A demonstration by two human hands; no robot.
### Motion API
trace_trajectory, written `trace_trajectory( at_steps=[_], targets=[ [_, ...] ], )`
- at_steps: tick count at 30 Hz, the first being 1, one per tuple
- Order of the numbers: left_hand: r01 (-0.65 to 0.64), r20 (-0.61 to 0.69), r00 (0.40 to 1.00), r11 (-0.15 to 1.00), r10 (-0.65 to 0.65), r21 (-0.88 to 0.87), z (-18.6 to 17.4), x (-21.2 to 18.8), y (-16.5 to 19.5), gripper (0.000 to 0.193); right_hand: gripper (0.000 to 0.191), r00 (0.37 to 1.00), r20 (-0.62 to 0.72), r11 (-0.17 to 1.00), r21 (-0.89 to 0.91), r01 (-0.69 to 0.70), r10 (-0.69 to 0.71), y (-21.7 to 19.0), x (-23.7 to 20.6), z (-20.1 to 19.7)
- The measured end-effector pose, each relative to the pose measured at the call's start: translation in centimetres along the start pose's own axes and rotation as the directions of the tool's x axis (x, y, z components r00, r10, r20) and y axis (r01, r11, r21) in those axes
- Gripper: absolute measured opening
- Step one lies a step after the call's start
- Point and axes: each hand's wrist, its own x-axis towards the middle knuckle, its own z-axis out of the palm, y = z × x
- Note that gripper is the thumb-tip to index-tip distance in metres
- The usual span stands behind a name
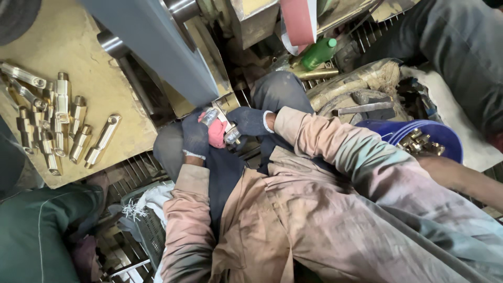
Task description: The person repeatedly picks up small brass-colored metal parts, presses them against a rotating belt sander to smooth the surfaces, and places the finished pieces onto a nearby wooden board. The process is repeated for multiple items.
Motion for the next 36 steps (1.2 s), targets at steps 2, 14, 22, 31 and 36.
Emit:
trace_trajectory(
  at_steps=[2,14,22,31,36],
  targets=[
    [0.001,-0.062,0.998,0.991,-0.010,-0.137,-1.3,-0.5,0.9,0.035,0.036,0.977,-0.080,0.961,-0.211,0.177,-0.197,-0.5,-0.7,0.0],
    [0.349,0.058,0.924,0.773,-0.377,-0.530,-13.5,-6.6,11.7,0.029,0.037,0.950,-0.046,0.935,-0.198,0.294,-0.309,-5.4,-4.4,2.3],
    [0.279,-0.236,0.916,0.939,-0.323,-0.203,-17.3,-11.2,11.2,0.029,0.047,0.982,-0.005,0.958,-0.222,0.182,-0.188,-6.2,-2.7,2.3],
    [0.409,-0.476,0.534,0.706,-0.699,-0.578,-23.2,-20.9,6.0,0.030,0.049,0.992,0.072,0.946,-0.301,0.122,-0.105,-5.8,-1.4,4.4],
    [0.492,-0.515,0.342,0.617,-0.786,-0.614,-18.8,-28.6,-2.1,0.022,0.033,0.970,0.205,0.930,-0.313,0.193,-0.132,-6.0,-0.5,5.2]
  ],
)
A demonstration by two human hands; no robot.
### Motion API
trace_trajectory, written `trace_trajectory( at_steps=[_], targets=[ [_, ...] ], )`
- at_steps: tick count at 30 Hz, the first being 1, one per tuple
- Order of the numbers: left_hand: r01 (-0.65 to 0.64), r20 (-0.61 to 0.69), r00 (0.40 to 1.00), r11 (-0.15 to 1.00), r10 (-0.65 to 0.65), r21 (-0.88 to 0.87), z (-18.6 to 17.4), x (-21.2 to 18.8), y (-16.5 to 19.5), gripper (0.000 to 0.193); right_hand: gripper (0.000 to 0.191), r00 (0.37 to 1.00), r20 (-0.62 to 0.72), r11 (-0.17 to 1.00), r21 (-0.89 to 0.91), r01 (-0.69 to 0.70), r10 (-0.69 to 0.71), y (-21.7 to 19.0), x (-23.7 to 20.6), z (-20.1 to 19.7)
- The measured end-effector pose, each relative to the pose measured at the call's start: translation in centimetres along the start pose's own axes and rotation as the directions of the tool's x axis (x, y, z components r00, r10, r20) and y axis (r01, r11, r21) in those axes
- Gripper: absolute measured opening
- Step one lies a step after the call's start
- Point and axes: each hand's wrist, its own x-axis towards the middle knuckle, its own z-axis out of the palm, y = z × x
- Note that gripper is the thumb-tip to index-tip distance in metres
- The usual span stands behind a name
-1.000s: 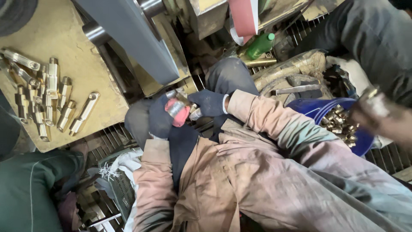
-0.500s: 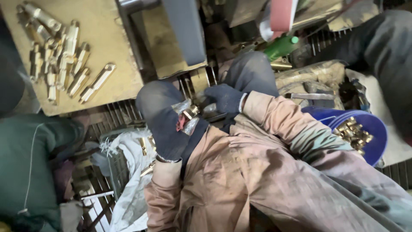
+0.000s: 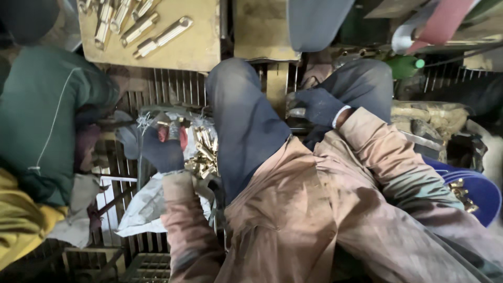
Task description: The person repeatedly picks up small brass-colored metal parts, presses them against a rotating belt sander to smooth the surfaces, and places the finished pieces onto a nearby wooden board. The process is repeated for multiple items.
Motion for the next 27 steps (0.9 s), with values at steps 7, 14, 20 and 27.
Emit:
trace_trajectory(
  at_steps=[7,14,20,27],
  targets=[
    [0.041,0.068,0.989,0.680,-0.133,0.732,-1.5,-7.3,-13.9,0.031,0.044,0.988,0.010,0.981,-0.125,-0.149,0.151,-0.8,1.4,0.6],
    [0.515,-0.107,0.760,0.495,-0.641,0.700,-1.8,-11.1,-17.1,0.032,0.036,0.993,0.021,0.989,-0.099,-0.113,0.115,-1.8,3.1,0.9],
    [-0.194,0.232,0.609,0.142,-0.759,0.971,-1.7,-10.8,-18.1,0.027,0.040,0.982,-0.006,0.975,-0.120,-0.188,0.188,-2.8,4.1,1.5],
    [-0.153,0.168,0.494,0.105,-0.853,0.983,-2.6,-9.4,-19.5,0.032,0.041,0.974,-0.042,0.963,-0.142,-0.228,0.224,-2.4,4.5,2.4]
  ],
)
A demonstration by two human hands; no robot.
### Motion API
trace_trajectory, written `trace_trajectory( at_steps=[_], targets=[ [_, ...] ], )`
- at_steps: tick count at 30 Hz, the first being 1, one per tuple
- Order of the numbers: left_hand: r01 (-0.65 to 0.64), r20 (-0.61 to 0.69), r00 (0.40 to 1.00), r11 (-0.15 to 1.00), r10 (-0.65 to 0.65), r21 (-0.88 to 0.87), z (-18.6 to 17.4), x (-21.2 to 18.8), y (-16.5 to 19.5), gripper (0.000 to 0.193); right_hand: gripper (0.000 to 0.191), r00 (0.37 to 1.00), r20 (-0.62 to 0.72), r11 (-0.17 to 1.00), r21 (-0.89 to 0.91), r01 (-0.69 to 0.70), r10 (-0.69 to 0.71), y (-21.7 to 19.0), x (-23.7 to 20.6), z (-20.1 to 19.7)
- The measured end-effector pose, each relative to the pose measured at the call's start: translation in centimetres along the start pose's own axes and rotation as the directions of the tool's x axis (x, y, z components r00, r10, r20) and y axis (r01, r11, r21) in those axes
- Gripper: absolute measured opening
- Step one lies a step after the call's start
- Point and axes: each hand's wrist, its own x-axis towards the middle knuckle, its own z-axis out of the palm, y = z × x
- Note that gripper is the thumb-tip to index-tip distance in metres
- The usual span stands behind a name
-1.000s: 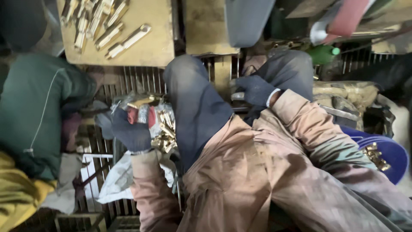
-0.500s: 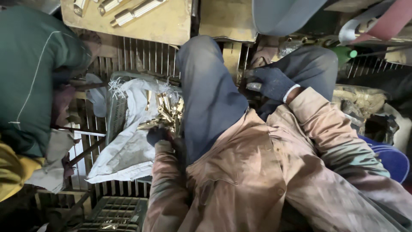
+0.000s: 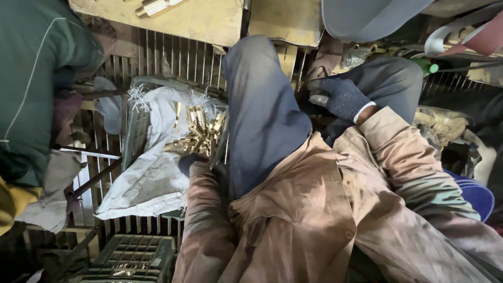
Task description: The person repeatedly picks up small brass-colored metal parts, presses them against a rotating belt sander to smooth the surfaces, and places the finished pieces onto a nearby wooden board. The process is repeated for multiple items.
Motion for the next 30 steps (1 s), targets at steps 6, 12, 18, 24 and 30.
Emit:
trace_trajectory(
  at_steps=[6,12,18,24,30],
  targets=[
    [0.001,-0.053,0.999,0.997,-0.005,-0.074,-1.5,0.9,-1.8,0.039,0.033,0.998,0.019,0.994,-0.086,0.063,-0.061,1.1,0.2,0.0],
    [-0.238,-0.510,0.850,0.959,0.130,-0.153,-4.3,0.9,-0.8,0.051,0.029,1.000,0.022,1.000,-0.023,-0.013,0.014,2.0,-0.5,-0.8],
    [-0.534,-0.475,0.819,-0.125,-0.322,-0.836,-12.0,1.8,4.0,0.013,0.037,0.999,0.041,0.999,-0.043,-0.018,0.020,3.6,-1.1,-1.2],
    [-0.653,-0.646,0.723,0.062,-0.246,-0.755,-24.9,1.5,7.4,0.024,0.039,0.999,-0.017,0.999,0.038,0.036,-0.035,4.8,-1.7,-2.1],
    [-0.801,-0.897,0.426,0.414,-0.116,-0.433,-34.5,2.6,9.9,0.029,0.035,0.998,0.036,0.996,0.067,-0.059,0.057,5.4,-1.9,-3.2]
  ],
)
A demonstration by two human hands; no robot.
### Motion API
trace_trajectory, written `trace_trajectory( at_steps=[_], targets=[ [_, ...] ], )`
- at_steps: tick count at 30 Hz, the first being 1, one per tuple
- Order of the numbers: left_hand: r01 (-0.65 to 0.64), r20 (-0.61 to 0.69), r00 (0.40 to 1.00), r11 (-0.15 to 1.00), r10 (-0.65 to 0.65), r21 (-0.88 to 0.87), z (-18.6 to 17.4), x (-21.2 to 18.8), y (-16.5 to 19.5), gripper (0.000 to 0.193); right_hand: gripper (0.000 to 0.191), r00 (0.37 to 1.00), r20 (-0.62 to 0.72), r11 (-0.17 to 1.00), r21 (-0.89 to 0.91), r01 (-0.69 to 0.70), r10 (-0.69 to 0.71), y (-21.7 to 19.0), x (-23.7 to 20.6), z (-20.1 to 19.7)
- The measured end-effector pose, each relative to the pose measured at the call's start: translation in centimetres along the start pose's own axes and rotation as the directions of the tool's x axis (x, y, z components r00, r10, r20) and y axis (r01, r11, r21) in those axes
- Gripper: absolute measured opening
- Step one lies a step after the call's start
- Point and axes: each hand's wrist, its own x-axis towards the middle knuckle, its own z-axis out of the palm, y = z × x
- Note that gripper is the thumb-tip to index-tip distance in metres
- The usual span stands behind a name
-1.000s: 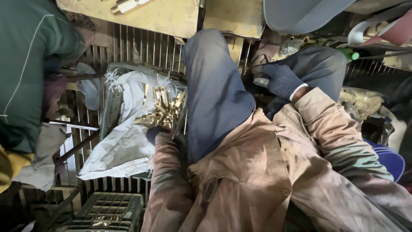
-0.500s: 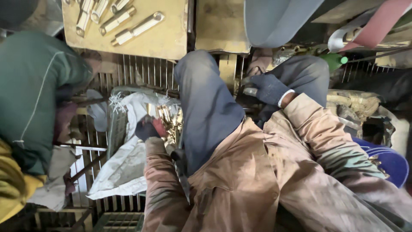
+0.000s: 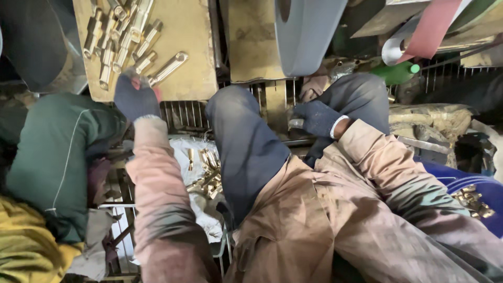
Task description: The person repeatedly picks up small brass-colored metal parts, presses them against a rotating belt sander to smooth the surfaces, and places the finished pieces onto a nearby wooden board. The process is repeated for multiple items.
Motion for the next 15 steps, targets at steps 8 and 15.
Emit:
trace_trajectory(
  at_steps=[8,15],
  targets=[
    [-0.449,0.308,0.892,0.718,0.330,0.533,4.0,5.8,1.4,0.011,0.038,1.000,-0.014,0.993,0.115,0.028,-0.026,1.5,0.2,-0.5],
    [-0.518,0.374,0.855,0.556,0.359,0.650,6.0,6.6,2.4,0.015,0.037,0.994,-0.068,0.990,0.114,0.089,-0.081,2.5,0.8,-0.7]
  ],
)
